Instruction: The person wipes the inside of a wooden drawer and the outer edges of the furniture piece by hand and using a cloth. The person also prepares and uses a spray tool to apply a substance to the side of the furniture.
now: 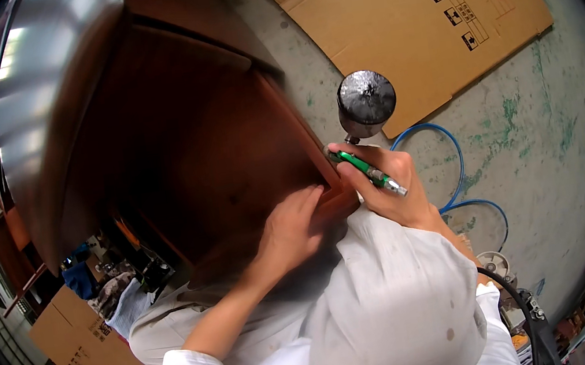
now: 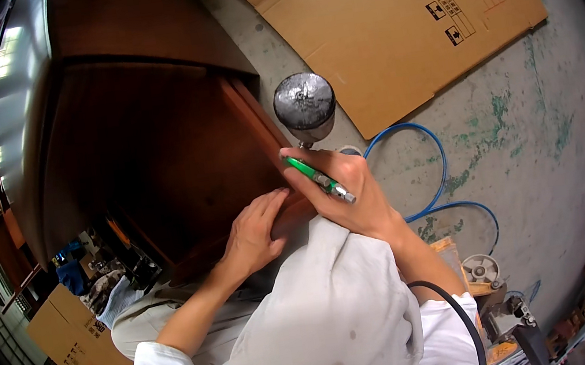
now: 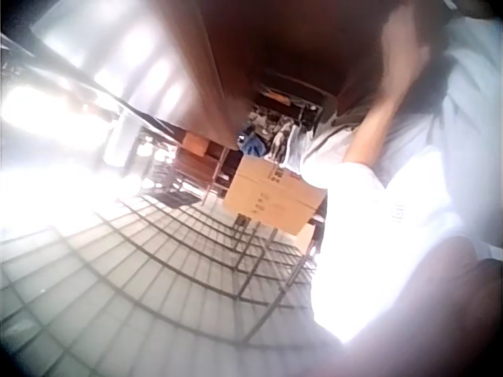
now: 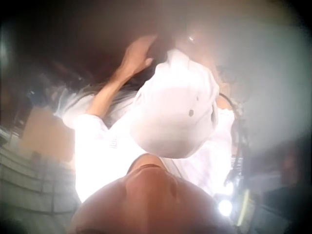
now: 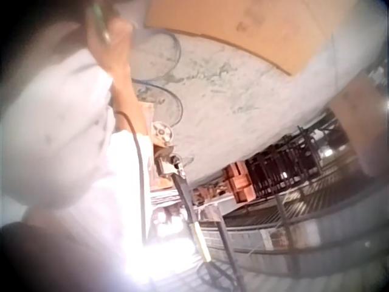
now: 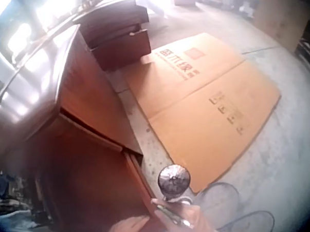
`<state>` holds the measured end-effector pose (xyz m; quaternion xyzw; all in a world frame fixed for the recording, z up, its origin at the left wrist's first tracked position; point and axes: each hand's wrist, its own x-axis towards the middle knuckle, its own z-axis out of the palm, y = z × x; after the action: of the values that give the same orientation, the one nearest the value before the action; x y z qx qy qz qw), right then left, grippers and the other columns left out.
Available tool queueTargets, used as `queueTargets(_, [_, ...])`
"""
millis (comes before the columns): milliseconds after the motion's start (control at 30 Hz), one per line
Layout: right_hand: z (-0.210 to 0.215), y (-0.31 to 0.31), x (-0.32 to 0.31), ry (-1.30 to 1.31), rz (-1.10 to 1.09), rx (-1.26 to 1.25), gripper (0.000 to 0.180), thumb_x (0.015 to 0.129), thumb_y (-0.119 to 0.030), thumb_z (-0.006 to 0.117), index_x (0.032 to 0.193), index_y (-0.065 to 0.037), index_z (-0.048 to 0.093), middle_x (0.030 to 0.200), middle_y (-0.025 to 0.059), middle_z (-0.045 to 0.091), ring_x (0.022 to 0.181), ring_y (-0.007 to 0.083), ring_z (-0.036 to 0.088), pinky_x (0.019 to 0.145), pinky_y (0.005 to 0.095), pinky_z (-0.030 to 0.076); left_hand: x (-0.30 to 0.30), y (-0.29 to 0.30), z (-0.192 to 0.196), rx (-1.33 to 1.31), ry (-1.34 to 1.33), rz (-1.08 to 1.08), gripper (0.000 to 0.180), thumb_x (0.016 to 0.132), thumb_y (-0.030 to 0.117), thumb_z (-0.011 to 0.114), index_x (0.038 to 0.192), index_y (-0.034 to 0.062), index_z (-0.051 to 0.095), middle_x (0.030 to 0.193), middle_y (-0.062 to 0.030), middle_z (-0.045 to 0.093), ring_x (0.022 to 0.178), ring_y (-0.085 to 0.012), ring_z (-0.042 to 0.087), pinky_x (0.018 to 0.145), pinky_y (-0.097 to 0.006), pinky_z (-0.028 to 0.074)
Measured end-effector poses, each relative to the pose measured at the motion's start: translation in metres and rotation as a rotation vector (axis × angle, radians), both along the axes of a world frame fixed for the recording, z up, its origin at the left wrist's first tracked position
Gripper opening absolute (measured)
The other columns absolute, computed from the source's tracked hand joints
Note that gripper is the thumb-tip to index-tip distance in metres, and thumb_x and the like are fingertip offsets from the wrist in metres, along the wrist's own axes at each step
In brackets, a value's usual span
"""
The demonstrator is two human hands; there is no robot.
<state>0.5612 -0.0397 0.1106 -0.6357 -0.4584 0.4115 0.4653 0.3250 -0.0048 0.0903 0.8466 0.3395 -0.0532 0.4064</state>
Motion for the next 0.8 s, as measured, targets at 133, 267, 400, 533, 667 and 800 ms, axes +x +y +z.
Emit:
queueTargets(133, [-0.003,0.009,0.002,0.132,-0.059,-0.058,0.025,0.094,-0.008,0.075,0.117,0.003,0.075,0.088,0.0209,0.075,0.067,0.0228,0.070,0.065,0.0317,0.054,0.003,0.002,0.001,-0.014,-0.003,0.006,0.080,0.065,0.000,0.076,0.142,0.0014,0.054,0.141,-0.0171,0.060,0.129,-0.0379,0.058,0.108,-0.045,0.052])
queueTargets(267, [-0.005,0.015,0.000,0.099,-0.032,-0.096,0.026,0.094,-0.009,0.075,0.117,0.003,0.075,0.089,0.0212,0.075,0.069,0.0256,0.072,0.065,0.0319,0.055,0.002,0.001,-0.001,-0.003,-0.011,0.022,0.080,0.063,0.001,0.077,0.140,0.0012,0.055,0.141,-0.0165,0.060,0.128,-0.0377,0.059,0.106,-0.045,0.052])
queueTargets(400, [-0.012,0.024,-0.008,0.047,-0.008,0.027,0.027,0.094,-0.009,0.076,0.118,0.002,0.075,0.093,0.0223,0.076,0.075,0.0327,0.075,0.067,0.0339,0.056,0.001,0.003,-0.002,-0.008,-0.030,0.030,0.080,0.062,0.001,0.078,0.139,0.0009,0.056,0.139,-0.0161,0.061,0.126,-0.0383,0.060,0.105,-0.046,0.053])
queueTargets(533, [-0.015,0.026,-0.010,0.016,0.003,0.027,0.027,0.093,-0.009,0.077,0.118,0.002,0.075,0.098,0.0237,0.076,0.080,0.0362,0.075,0.069,0.0357,0.057,0.002,0.004,-0.002,-0.023,-0.030,0.038,0.079,0.062,0.001,0.079,0.137,0.0003,0.057,0.137,-0.0158,0.061,0.125,-0.0384,0.060,0.105,-0.046,0.053])
queueTargets(667, [-0.016,0.028,-0.010,-0.015,-0.030,0.055,0.026,0.092,-0.008,0.078,0.116,0.003,0.075,0.097,0.0239,0.076,0.080,0.0372,0.075,0.069,0.0365,0.058,0.003,0.003,-0.002,-0.003,-0.055,0.044,0.077,0.062,0.002,0.080,0.136,-0.0002,0.057,0.137,-0.0153,0.061,0.125,-0.0377,0.060,0.104,-0.046,0.054])
queueTargets(800, [-0.017,0.031,-0.011,-0.008,-0.021,-0.006,0.025,0.092,-0.007,0.078,0.115,0.003,0.075,0.095,0.0234,0.076,0.077,0.0366,0.075,0.069,0.0358,0.058,0.001,0.005,-0.003,-0.004,-0.046,0.035,0.076,0.066,0.007,0.082,0.138,0.0010,0.059,0.137,-0.0176,0.061,0.124,-0.0372,0.060,0.102,-0.045,0.053])
